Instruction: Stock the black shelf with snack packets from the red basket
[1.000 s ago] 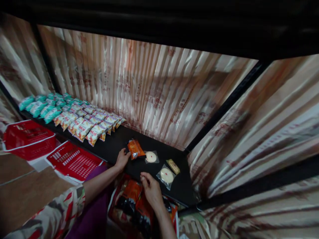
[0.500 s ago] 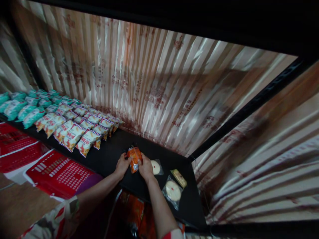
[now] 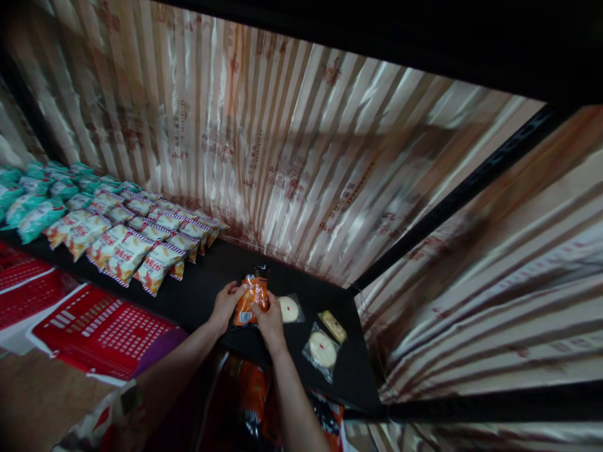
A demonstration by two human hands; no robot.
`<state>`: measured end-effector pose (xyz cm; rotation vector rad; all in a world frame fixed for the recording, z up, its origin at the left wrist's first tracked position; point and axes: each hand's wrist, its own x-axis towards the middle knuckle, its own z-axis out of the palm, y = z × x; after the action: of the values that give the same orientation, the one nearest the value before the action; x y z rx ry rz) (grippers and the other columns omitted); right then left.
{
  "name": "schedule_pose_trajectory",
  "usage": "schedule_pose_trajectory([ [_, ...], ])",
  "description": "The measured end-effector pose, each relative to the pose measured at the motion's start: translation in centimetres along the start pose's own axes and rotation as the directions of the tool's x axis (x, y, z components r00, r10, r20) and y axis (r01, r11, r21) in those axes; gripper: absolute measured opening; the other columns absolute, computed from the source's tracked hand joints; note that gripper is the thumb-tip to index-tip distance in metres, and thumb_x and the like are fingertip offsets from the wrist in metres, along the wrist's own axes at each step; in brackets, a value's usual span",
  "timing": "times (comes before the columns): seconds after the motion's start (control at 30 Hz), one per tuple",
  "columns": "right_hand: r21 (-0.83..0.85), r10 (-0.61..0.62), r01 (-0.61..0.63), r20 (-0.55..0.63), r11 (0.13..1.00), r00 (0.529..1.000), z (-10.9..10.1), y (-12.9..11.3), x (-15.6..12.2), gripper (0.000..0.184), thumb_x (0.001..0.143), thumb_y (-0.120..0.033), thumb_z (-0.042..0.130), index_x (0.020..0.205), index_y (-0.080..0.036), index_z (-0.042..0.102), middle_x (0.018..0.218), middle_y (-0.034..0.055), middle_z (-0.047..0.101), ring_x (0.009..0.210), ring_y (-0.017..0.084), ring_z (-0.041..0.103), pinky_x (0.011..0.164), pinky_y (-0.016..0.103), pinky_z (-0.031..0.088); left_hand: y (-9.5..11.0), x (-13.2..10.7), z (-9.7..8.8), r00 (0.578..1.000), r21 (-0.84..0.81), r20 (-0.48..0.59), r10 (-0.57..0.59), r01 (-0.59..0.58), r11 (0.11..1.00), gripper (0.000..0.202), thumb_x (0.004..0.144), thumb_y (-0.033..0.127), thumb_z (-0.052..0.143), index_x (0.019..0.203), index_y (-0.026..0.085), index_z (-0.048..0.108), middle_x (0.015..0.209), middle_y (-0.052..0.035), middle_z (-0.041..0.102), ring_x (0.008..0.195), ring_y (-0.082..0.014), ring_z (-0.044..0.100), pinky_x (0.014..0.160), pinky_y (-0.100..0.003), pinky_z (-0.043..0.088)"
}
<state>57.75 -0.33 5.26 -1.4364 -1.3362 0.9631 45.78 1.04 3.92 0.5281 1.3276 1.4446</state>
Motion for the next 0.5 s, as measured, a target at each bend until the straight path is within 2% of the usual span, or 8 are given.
schedule_pose_trajectory([
  [0.1, 0.096, 0.018, -0.018, -0.005, 0.995, 1.0, -0.1, -0.5, -1.3, 0.046, 0.061, -0.029, 0.065, 0.106, -0.019, 0.057, 0.097, 0.0035, 0.066, 0.088, 0.02, 0.062, 0.079, 0.031, 0.05, 0.0, -0.9, 0.1, 0.999, -0.024, 0.029, 0.019, -0.018, 1.0, 0.044, 0.061, 0.039, 0.077, 0.095, 0.014, 0.065, 0.082, -0.005, 0.067, 0.075, -0.0158, 0.064, 0.069, -0.023, 0.049],
  [0.17, 0.151, 0.04, -0.041, 0.009, 0.988, 0.999, -0.1, -0.6, -2.1, 0.046, 0.062, -0.029, 0.065, 0.105, -0.019, 0.054, 0.097, 0.0028, 0.066, 0.086, 0.019, 0.063, 0.079, 0.031, 0.05, 0.0, -1.7, 0.1, 0.997, -0.072, 0.072, 0.028, -0.022, 0.997, 0.041, 0.059, 0.04, 0.078, 0.089, 0.015, 0.065, 0.084, -0.0054, 0.067, 0.077, -0.0162, 0.064, 0.072, -0.024, 0.05],
  [0.33, 0.241, 0.098, -0.106, 0.044, 0.965, 0.994, -0.6, -0.2, -4.0, 0.05, 0.061, -0.029, 0.068, 0.106, -0.021, 0.048, 0.1, 0.0047, 0.066, 0.089, 0.02, 0.064, 0.079, 0.033, 0.051, -0.3, -3.8, -0.1, 0.979, -0.176, 0.203, -0.016, 0.052, 0.983, 0.047, 0.061, 0.042, 0.077, 0.094, 0.016, 0.055, 0.091, -0.008, 0.066, 0.076, -0.0156, 0.065, 0.071, -0.027, 0.051],
  [0.5, 0.332, 0.135, -0.17, 0.125, 0.928, 0.983, -1.7, -0.1, -6.5, 0.07, 0.061, -0.027, 0.071, 0.122, -0.023, 0.037, 0.106, 0.0062, 0.065, 0.09, 0.022, 0.065, 0.078, 0.036, 0.053, -0.7, -5.6, -0.2, 0.986, -0.123, 0.165, -0.034, 0.055, 0.991, 0.057, 0.061, 0.046, 0.077, 0.102, 0.017, 0.051, 0.091, -0.0071, 0.065, 0.076, -0.0156, 0.065, 0.069, -0.026, 0.051],
])
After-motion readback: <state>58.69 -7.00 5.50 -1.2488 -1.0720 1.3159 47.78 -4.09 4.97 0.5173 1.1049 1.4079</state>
